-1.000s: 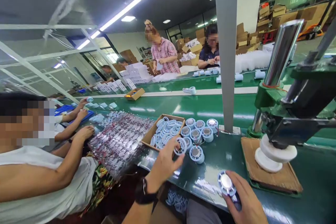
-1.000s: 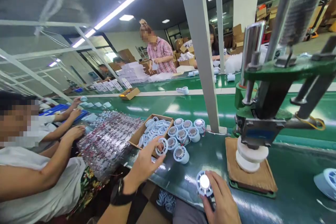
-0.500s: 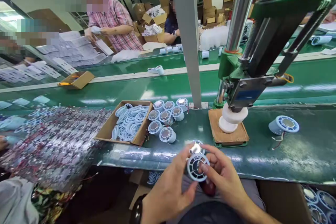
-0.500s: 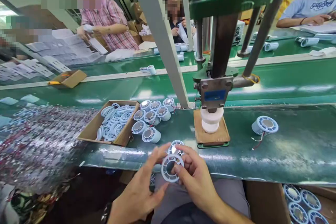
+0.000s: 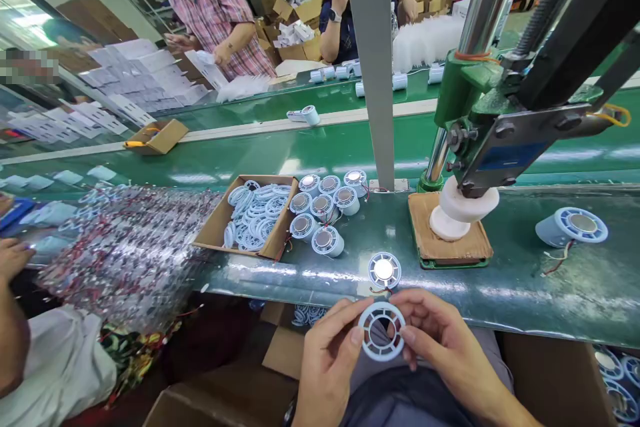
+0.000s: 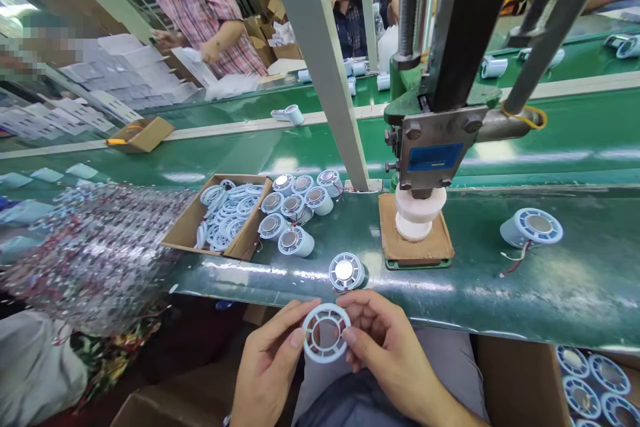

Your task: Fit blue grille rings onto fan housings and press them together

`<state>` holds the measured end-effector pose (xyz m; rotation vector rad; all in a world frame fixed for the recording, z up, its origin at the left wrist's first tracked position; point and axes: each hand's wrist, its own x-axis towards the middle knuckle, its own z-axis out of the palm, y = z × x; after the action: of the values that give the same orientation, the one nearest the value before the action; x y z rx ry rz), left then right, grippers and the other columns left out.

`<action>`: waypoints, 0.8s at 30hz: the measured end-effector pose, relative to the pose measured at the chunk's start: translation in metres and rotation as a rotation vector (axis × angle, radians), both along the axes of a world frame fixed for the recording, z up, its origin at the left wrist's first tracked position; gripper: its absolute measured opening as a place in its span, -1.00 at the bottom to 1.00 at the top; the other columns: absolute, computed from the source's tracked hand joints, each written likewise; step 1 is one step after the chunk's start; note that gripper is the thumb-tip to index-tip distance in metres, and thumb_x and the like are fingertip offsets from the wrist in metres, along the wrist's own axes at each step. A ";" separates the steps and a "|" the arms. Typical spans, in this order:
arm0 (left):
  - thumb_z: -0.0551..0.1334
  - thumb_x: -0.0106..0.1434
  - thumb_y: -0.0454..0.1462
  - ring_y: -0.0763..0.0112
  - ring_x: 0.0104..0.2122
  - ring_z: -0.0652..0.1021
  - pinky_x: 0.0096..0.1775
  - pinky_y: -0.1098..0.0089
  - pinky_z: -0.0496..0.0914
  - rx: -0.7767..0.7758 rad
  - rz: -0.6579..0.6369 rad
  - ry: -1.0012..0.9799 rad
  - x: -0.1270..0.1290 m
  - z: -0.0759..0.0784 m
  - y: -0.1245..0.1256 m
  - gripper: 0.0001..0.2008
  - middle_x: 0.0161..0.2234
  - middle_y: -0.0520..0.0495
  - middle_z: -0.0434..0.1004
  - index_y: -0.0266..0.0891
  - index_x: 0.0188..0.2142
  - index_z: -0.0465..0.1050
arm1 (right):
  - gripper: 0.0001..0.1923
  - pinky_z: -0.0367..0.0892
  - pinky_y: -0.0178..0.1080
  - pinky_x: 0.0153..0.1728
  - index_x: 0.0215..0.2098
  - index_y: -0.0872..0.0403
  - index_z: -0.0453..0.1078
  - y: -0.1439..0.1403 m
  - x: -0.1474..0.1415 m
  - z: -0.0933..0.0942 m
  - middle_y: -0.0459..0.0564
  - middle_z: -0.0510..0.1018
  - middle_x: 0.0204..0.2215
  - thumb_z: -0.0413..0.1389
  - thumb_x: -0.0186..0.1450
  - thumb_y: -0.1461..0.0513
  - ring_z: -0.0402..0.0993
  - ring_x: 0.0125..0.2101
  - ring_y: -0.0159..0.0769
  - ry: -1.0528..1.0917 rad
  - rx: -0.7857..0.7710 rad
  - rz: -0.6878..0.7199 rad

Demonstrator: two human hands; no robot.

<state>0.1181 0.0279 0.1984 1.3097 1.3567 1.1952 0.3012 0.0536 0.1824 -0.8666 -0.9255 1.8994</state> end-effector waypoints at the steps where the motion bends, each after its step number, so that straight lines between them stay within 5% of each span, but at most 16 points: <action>1: 0.26 0.39 -0.08 0.29 -0.32 0.63 -0.25 0.41 0.55 0.002 0.025 -0.023 0.000 -0.003 -0.002 -0.69 -0.30 -0.11 0.66 -0.17 -0.05 0.68 | -0.60 0.45 -0.42 -0.51 -0.06 0.08 0.49 0.000 -0.001 0.000 -0.04 0.59 -0.40 0.34 0.27 0.03 0.47 -0.53 -0.47 0.023 -0.004 -0.006; 4: 0.28 0.35 0.03 0.27 -0.34 0.64 -0.26 0.37 0.58 0.047 0.048 -0.081 0.002 -0.015 -0.012 -0.51 -0.29 -0.11 0.64 -0.18 0.14 0.53 | -0.60 0.53 -0.35 -0.46 -0.02 0.06 0.49 -0.002 -0.002 0.002 -0.04 0.60 -0.38 0.35 0.27 0.05 0.55 -0.52 -0.41 0.059 0.017 -0.063; 7: 0.34 0.23 0.14 0.08 -0.14 0.68 -0.10 0.21 0.61 0.121 0.023 0.010 0.003 -0.029 -0.025 -0.28 -0.09 -0.21 0.65 -0.13 0.27 0.38 | -0.67 0.55 -0.36 -0.43 -0.01 0.04 0.51 -0.006 -0.001 0.005 -0.04 0.62 -0.38 0.33 0.30 0.11 0.59 -0.50 -0.39 -0.001 0.083 -0.100; 11: 0.39 0.22 0.06 -0.06 0.06 0.62 0.06 0.06 0.57 0.124 0.071 0.330 -0.001 -0.041 -0.037 -0.36 0.13 -0.27 0.57 -0.09 0.22 0.45 | -0.75 0.58 -0.39 -0.36 0.01 -0.01 0.53 -0.012 0.001 0.005 0.00 0.68 -0.33 0.26 0.35 0.22 0.66 -0.43 -0.35 -0.109 0.246 -0.147; 19: 0.38 0.21 0.10 0.03 -0.03 0.68 0.03 0.15 0.59 0.143 0.094 0.407 -0.003 -0.039 -0.032 -0.40 0.05 -0.22 0.66 -0.08 0.16 0.54 | -0.72 0.62 -0.33 -0.28 0.04 -0.03 0.53 -0.018 0.001 0.003 0.05 0.71 -0.23 0.24 0.36 0.25 0.69 -0.33 -0.28 -0.145 0.293 -0.129; 24: 0.40 0.17 0.12 0.01 -0.07 0.70 0.01 0.15 0.60 0.143 0.051 0.310 -0.003 -0.028 -0.024 -0.34 0.03 -0.23 0.68 -0.10 0.18 0.52 | -0.65 0.62 -0.26 -0.26 0.08 0.00 0.49 -0.013 0.002 0.004 0.07 0.70 -0.27 0.28 0.34 0.17 0.67 -0.35 -0.27 -0.049 0.156 -0.045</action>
<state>0.1152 0.0035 0.1704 1.6222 1.5533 1.1760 0.3035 0.0401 0.1861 -0.8369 -1.0605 1.7489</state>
